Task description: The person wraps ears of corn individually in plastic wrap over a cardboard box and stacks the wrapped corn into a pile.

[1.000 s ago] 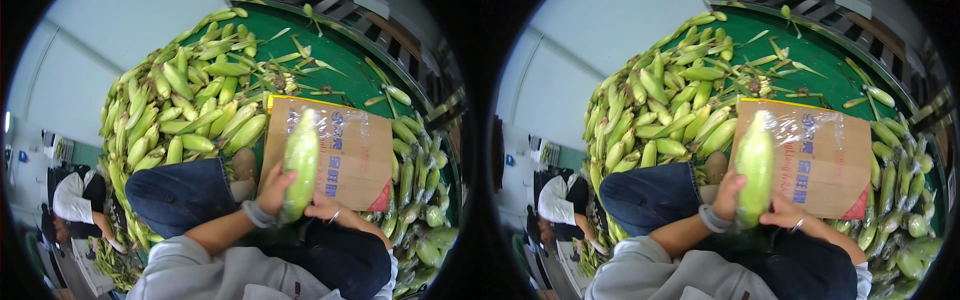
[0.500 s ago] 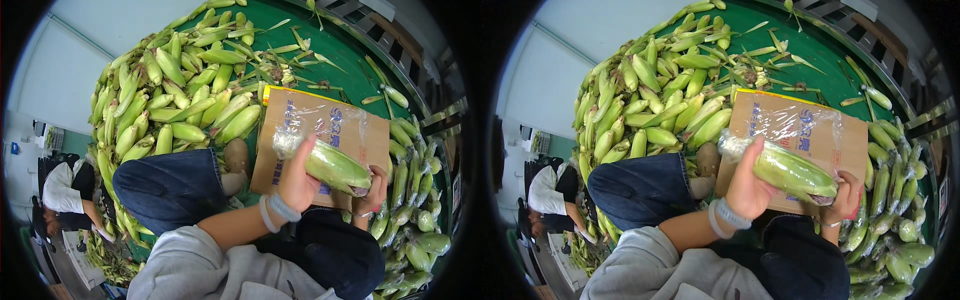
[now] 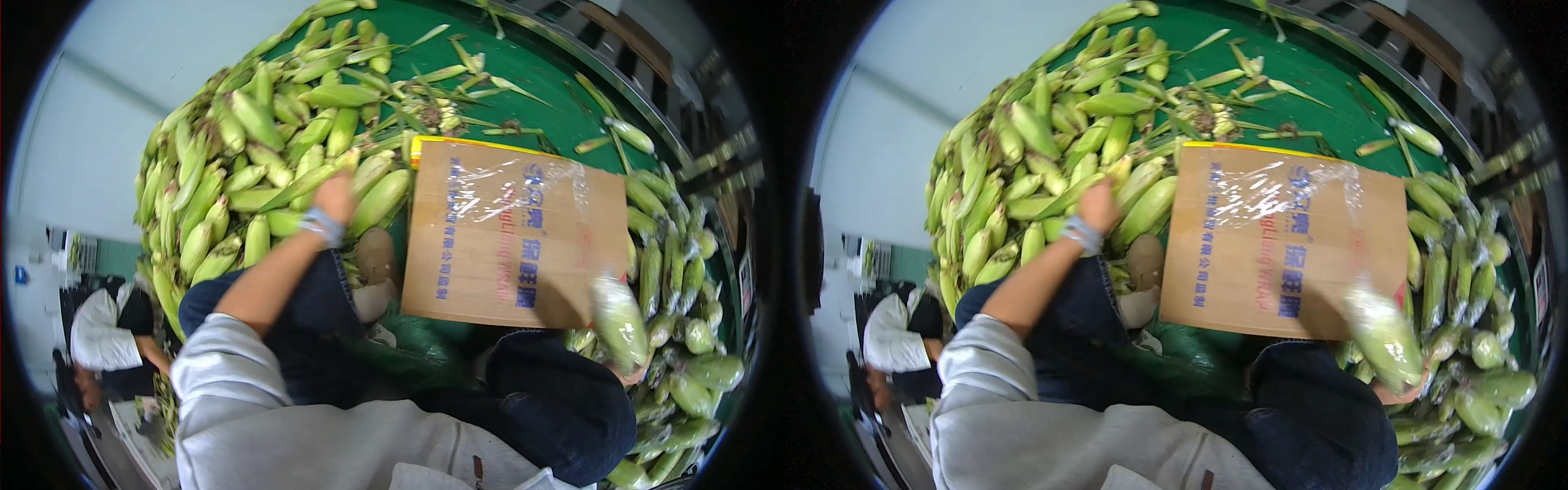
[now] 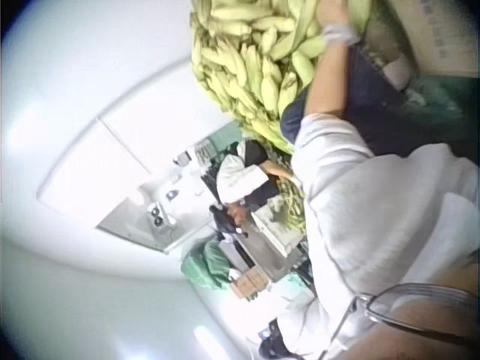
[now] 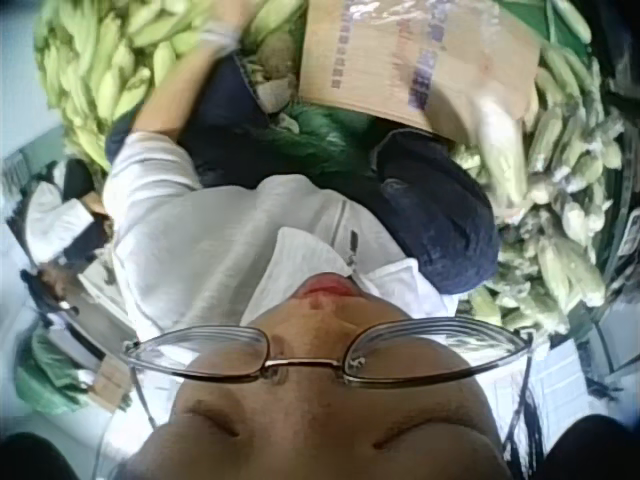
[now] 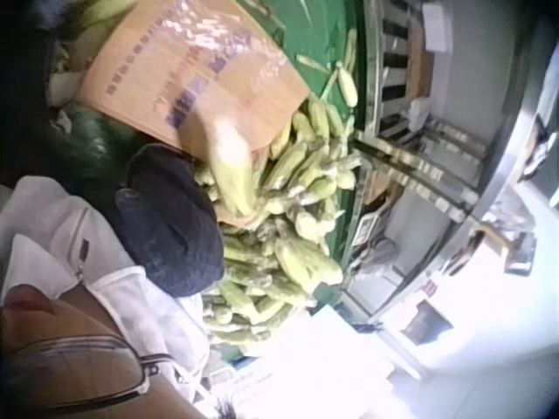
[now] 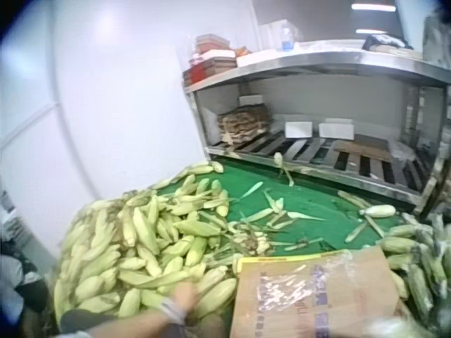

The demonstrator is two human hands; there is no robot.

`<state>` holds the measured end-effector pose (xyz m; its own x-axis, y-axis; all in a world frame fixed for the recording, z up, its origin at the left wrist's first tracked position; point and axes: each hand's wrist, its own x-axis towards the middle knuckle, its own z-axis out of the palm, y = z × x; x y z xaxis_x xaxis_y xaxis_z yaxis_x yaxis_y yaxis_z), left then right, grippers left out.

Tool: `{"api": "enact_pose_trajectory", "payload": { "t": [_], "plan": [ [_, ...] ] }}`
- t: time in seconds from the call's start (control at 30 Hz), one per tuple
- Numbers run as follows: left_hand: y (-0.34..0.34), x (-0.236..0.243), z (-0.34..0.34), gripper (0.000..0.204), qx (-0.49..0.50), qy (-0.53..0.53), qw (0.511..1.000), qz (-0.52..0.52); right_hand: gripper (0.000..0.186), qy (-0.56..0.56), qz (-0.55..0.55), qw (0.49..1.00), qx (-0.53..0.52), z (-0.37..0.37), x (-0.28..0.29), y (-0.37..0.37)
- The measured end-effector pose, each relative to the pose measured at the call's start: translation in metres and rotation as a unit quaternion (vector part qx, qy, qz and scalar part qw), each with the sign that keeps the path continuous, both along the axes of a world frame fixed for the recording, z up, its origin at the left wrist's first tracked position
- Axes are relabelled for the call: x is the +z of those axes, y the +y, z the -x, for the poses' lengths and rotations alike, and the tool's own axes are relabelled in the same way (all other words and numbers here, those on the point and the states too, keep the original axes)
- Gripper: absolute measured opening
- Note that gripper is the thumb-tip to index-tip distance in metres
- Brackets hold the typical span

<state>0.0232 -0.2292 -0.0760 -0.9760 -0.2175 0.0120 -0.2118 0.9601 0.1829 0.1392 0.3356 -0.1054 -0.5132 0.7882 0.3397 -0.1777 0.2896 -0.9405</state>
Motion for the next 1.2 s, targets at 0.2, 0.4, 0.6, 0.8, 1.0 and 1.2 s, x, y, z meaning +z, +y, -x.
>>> {"api": "enact_pose_trajectory", "payload": {
  "t": [0.2, 0.4, 0.6, 0.8, 1.0, 1.2],
  "plan": [
    [-0.146, -0.033, -0.075, 0.066, -0.146, -0.281, 0.93, 0.187, 0.015, 0.161, 0.199, 0.959, 0.121, -0.041, 0.017, 0.004],
    [-0.148, -0.005, -0.054, 0.073, 0.0, 0.101, 0.986, -0.132, 0.027, 0.007, 0.145, 0.985, 0.093, 0.032, 0.06, -0.048],
    [0.105, 0.112, 0.059, 0.065, -0.208, 0.237, 0.937, -0.15, 0.042, -0.336, -0.539, 0.762, 0.125, 0.155, 0.069, -0.107],
    [0.225, 0.071, 0.112, 0.071, -0.204, 0.166, 0.961, -0.092, 0.027, -0.409, -0.348, 0.742, 0.401, 0.195, 0.054, -0.084],
    [0.243, 0.071, 0.086, 0.069, -0.313, 0.027, 0.949, -0.018, 0.012, -0.071, 0.358, 0.741, 0.564, 0.204, 0.116, -0.048],
    [0.227, 0.041, 0.051, 0.043, -0.345, 0.265, 0.889, -0.142, 0.069, -0.047, -0.498, 0.682, 0.534, 0.227, 0.085, -0.156]
  ]
}}
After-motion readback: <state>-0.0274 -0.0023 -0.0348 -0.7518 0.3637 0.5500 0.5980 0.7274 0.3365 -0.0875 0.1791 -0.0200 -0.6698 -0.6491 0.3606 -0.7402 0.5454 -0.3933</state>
